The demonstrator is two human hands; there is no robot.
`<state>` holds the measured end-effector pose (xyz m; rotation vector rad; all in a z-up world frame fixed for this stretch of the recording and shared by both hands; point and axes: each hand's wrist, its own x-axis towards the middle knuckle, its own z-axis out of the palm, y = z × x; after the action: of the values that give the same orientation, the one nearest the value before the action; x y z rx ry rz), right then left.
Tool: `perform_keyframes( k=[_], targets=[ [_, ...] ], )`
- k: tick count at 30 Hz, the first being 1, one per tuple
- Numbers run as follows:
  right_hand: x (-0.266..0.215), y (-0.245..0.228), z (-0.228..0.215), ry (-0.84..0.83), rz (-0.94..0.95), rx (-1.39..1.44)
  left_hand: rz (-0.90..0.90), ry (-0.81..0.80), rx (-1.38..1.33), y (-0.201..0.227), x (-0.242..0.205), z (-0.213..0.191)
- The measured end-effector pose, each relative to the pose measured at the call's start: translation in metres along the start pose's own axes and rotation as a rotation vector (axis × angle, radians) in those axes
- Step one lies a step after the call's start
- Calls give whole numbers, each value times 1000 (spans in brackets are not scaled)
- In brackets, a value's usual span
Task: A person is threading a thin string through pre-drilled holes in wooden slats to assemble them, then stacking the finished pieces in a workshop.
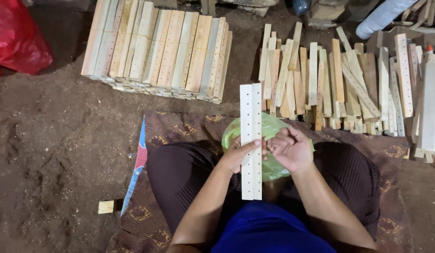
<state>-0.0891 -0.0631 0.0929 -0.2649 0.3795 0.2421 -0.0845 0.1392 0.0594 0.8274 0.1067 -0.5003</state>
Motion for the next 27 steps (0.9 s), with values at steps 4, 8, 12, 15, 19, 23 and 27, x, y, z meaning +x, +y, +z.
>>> perform_keyframes(
  k=[4, 8, 12, 15, 19, 23, 27],
  targets=[
    [-3, 2, 26, -97, -95, -253, -5, -52, -10, 5, 0, 16],
    [-6, -13, 46, 40, -442, -1060, -36, -40, 190, 34, -9, 23],
    [-3, -54, 59, 49, -556, -1634, -112, -141, 717, 44, -7, 5],
    [-6, -58, 106, -115, -582, -1686, -170, -161, 883, 50, -14, 11],
    [-18, -56, 131, -55, -431, -1742, -174, -128, 1074, 59, -29, 29],
    [-5, -66, 117, -181, -291, -1782, -122, -77, 1183, 54, -35, 28],
    [-3, -65, 108, -312, -360, -1679, -165, -60, 1172, 56, -41, 40]
  ],
)
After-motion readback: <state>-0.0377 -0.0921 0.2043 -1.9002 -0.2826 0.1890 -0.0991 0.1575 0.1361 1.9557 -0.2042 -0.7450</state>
